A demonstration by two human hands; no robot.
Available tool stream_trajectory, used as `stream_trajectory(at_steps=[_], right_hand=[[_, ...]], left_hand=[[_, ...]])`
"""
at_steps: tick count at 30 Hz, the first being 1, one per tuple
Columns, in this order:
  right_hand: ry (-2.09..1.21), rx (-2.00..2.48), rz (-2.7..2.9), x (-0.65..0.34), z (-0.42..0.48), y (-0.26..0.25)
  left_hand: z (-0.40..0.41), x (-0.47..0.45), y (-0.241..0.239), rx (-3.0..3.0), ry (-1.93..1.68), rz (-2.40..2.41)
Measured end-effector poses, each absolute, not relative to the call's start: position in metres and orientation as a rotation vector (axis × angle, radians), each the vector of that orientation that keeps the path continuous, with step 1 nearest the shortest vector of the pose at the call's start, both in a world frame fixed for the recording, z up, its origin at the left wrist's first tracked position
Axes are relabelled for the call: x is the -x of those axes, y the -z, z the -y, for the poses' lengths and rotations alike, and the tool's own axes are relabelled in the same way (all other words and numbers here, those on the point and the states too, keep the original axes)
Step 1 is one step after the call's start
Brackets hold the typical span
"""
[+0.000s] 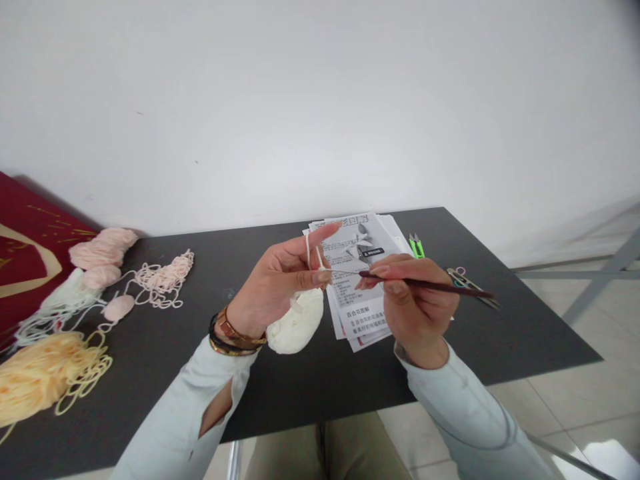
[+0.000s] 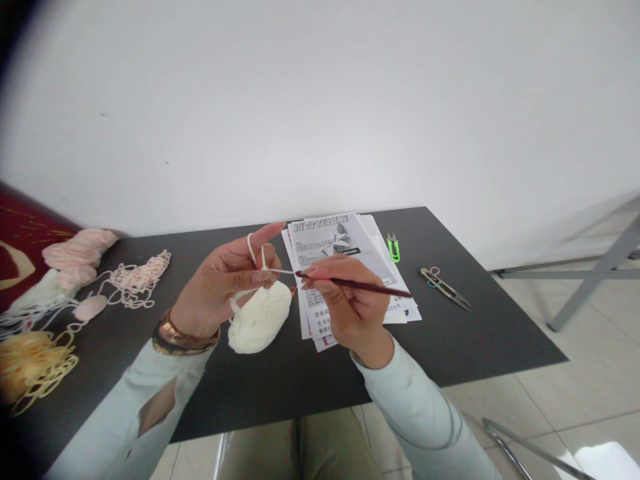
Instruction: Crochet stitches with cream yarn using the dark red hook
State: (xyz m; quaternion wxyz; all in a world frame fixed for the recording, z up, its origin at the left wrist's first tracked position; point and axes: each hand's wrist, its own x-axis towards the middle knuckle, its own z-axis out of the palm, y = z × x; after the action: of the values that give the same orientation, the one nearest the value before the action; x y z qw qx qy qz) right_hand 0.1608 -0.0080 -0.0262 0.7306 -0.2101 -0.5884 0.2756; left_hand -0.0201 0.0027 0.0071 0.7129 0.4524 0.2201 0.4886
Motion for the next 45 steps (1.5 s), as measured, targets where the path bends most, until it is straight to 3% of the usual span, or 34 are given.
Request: stream_trajectory(at_steps=[6,15,31,45], right_hand=[[-1.367,0.548,0.917,-0.157,0.001,0.018],[-1.824,0.569,0.594,-0.159,-0.008,0.020],[-1.657,0.572,0.692,-0.154,-0.012,0.027],[-1.728,0.626,0.701,-0.157,-0.014,0.025]], left_hand=[[0.000,0.021,-0.007,-1.007,-1.023,-0.429],[-0.006,0.022,0.004,-1.333,-1.135,-0.659],[-0.004,0.003,0.014,-1.054,-1.132,-0.647],[-0.005,0.017,0.002,-1.222,-1.086,-0.740]])
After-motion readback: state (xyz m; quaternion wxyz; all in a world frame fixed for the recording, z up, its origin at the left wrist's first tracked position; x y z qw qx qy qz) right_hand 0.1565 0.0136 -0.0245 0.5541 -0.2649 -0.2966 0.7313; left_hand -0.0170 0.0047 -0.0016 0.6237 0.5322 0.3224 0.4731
